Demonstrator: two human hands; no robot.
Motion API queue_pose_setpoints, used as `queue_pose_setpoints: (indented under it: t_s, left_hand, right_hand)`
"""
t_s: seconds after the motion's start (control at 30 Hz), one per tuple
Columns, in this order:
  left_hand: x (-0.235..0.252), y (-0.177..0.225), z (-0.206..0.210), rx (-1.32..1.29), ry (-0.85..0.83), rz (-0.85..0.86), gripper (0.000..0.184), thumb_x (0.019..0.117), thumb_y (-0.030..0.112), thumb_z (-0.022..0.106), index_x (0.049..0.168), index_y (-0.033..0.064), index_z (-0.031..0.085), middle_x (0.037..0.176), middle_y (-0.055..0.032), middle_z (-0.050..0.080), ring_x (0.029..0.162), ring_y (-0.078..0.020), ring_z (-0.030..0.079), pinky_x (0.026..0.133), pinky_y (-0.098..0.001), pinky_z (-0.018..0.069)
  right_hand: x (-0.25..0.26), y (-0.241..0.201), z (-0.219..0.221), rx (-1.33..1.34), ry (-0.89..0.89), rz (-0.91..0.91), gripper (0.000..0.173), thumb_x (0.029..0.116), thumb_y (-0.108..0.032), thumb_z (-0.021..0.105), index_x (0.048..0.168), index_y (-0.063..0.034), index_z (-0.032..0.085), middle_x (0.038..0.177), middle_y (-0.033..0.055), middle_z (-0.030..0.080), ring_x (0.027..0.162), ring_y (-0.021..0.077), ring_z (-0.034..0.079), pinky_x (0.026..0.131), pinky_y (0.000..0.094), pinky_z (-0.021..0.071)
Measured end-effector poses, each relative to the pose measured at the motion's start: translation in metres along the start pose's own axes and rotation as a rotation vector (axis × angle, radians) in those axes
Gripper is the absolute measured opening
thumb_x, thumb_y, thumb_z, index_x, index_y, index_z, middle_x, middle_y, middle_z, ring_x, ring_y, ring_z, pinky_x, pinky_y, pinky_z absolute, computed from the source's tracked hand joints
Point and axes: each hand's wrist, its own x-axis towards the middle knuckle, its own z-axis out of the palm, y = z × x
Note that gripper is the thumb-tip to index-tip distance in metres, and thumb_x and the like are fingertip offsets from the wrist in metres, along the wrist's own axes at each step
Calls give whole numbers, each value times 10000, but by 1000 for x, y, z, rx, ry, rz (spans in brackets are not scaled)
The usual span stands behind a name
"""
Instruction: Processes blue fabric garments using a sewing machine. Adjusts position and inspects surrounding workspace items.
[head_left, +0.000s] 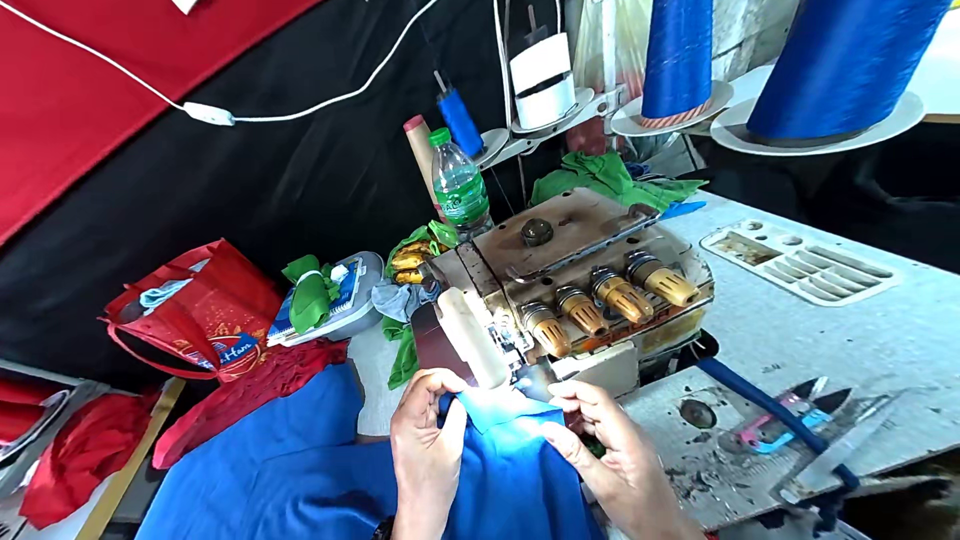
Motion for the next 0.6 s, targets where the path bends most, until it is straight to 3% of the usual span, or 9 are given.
queue_pose_setpoints:
  t_s: [0.2,0.4,0.53,0.6]
  left_hand:
    - [1,4,0,41,-6,-6,221,807,-91,619,944,59,706,946,23,729,905,-58,703,850,-223,598]
    - [8,27,1,324,29,190,75,824,12,647,858,33,711,893,17,694,869,0,669,820,-160,577]
    - [-4,21,9,399,2,222,114,800,-49,629,822,30,708,892,-35,697,909,-36,669,832,-152,556]
    - [-9,14,9,369,-8,220,139,794,-73,614,833,28,701,910,-40,700,922,-54,674,834,-166,561]
  right_hand:
    - [6,-7,1,153,29,136,123,942,-91,638,1040,-62,706,926,-40,727,811,-15,676,739,145,577]
    - [23,-6,-6,-89,133,-100,93,980,-152,621,1025,-96,680,933,-38,703,805,-37,652,723,113,559]
    - [23,5,-3,-286,151,-213,110,984,-139,599,977,-52,667,918,35,691,807,-9,637,730,104,529]
    - [21,6,-3,-309,145,-207,115,986,-151,602,975,-56,666,903,31,685,796,-20,630,722,91,522]
